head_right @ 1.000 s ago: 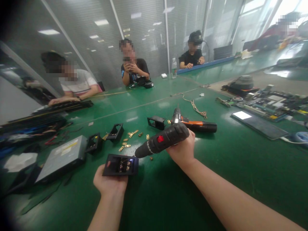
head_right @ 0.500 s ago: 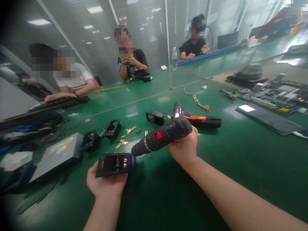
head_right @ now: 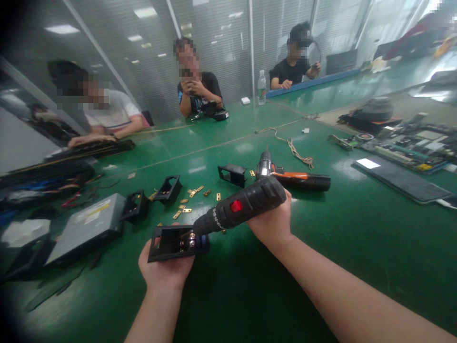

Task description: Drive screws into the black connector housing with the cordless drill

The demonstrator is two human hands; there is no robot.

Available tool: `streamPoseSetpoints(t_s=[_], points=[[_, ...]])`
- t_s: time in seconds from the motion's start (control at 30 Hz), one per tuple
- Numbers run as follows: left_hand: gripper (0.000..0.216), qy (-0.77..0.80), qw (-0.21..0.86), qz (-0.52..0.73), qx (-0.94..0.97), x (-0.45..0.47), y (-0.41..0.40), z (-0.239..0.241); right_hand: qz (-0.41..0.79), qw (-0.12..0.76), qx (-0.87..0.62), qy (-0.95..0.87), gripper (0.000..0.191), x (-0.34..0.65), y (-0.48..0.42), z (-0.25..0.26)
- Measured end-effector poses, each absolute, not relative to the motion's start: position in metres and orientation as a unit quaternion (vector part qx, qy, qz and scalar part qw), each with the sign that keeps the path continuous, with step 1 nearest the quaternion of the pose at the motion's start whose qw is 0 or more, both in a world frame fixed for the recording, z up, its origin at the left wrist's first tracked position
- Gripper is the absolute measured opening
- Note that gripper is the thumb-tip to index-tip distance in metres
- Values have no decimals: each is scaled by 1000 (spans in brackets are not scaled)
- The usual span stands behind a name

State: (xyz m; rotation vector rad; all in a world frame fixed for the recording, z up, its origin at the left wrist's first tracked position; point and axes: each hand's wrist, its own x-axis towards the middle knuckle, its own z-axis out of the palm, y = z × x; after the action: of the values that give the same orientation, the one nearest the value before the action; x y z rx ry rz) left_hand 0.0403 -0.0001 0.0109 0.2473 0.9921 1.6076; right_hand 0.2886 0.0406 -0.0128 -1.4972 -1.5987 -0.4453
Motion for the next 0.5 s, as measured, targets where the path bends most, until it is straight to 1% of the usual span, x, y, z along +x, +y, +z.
streamPoseSetpoints(t_s=[0.13, 0.33, 0.5], points=[[20, 442, 567, 686, 111, 44, 0, 17, -187, 425, -615, -637, 14, 286, 41, -11], [23, 451, 587, 667, 84, 57, 0, 28, -170, 461, -608, -624, 22, 286, 41, -5], [25, 445, 590, 665, 107, 56, -1, 28, -190, 460, -594, -631, 25, 287, 41, -2]])
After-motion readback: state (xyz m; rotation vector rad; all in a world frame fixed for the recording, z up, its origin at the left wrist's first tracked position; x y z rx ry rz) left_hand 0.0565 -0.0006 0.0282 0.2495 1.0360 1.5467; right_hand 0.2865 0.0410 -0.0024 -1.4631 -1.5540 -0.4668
